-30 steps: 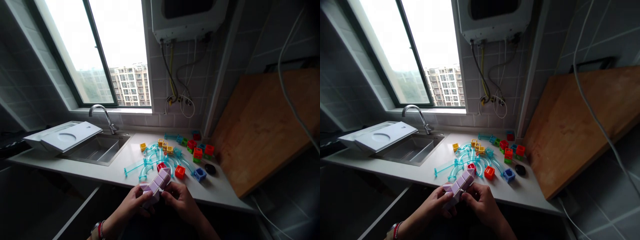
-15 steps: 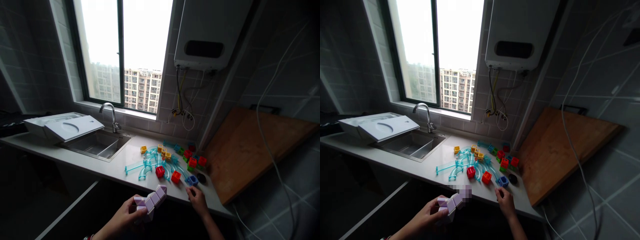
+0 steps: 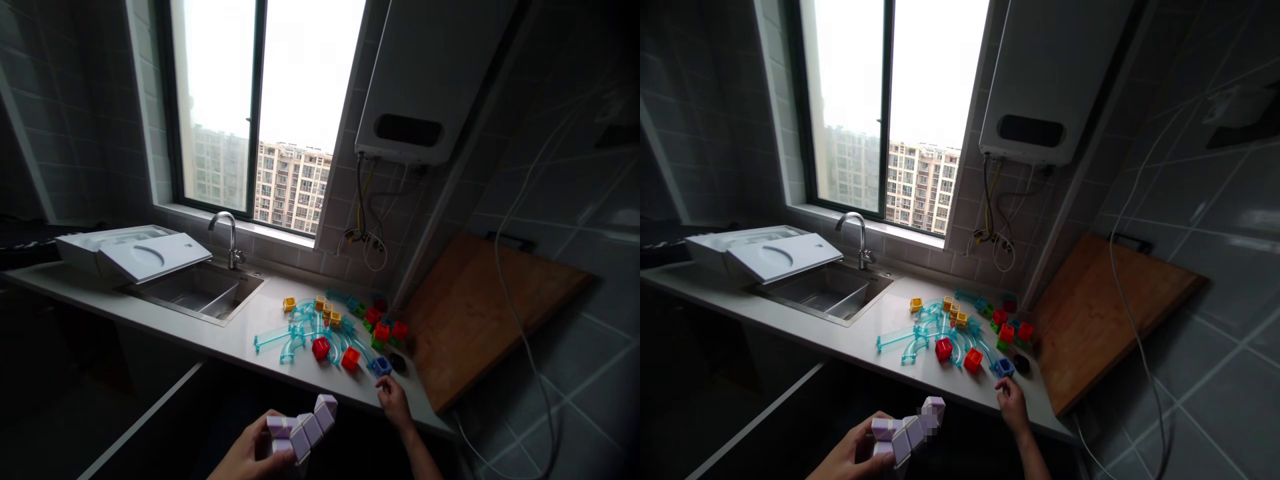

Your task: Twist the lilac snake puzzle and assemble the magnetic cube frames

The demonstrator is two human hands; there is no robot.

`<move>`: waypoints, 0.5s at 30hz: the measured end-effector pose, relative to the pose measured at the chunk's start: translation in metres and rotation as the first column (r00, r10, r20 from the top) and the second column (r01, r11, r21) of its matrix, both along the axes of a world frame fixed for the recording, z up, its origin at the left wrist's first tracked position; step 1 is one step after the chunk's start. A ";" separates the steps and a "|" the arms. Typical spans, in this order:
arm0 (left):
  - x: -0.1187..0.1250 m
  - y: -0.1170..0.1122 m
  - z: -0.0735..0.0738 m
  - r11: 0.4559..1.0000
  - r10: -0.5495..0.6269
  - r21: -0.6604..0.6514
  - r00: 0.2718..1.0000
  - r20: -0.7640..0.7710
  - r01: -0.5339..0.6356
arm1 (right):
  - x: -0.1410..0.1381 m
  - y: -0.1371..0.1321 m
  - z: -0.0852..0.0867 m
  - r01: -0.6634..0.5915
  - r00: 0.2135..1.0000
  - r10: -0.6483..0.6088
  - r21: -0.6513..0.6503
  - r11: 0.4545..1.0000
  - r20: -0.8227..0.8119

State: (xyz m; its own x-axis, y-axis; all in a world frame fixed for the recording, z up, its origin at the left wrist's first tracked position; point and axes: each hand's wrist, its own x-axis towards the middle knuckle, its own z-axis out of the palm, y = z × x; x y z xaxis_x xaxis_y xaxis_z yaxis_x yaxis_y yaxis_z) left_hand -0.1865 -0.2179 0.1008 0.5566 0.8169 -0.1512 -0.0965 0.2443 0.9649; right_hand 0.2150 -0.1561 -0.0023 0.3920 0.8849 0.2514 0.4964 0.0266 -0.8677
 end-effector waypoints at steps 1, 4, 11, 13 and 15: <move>-0.002 0.002 0.001 1.000 0.006 0.019 1.000 -0.001 -0.006 | -0.001 0.000 0.001 0.001 1.000 -0.001 0.002 1.000 0.002; -0.009 0.012 0.005 0.995 0.001 0.104 0.999 -0.050 0.004 | -0.005 -0.002 0.001 0.004 1.000 -0.004 0.003 1.000 0.013; -0.023 0.069 0.046 0.957 0.080 0.289 0.955 -0.284 0.006 | -0.020 -0.010 -0.011 0.067 0.990 -0.058 -0.063 0.996 0.128; -0.022 0.100 0.062 0.932 0.172 0.359 0.934 -0.313 -0.051 | -0.022 -0.010 -0.010 0.077 0.985 -0.063 -0.082 0.994 0.158; -0.020 0.142 0.075 0.900 0.220 0.431 0.920 -0.323 -0.064 | -0.023 -0.010 -0.003 0.077 0.979 -0.054 -0.110 0.991 0.198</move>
State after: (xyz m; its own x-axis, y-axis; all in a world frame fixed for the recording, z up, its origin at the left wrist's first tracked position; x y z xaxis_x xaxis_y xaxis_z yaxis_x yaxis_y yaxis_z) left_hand -0.2060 -0.0760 0.1761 0.4017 0.9147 0.0444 0.2679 -0.1637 0.9494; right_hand 0.1922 -0.1661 -0.0056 0.4040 0.8866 0.2250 0.6526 -0.1070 -0.7501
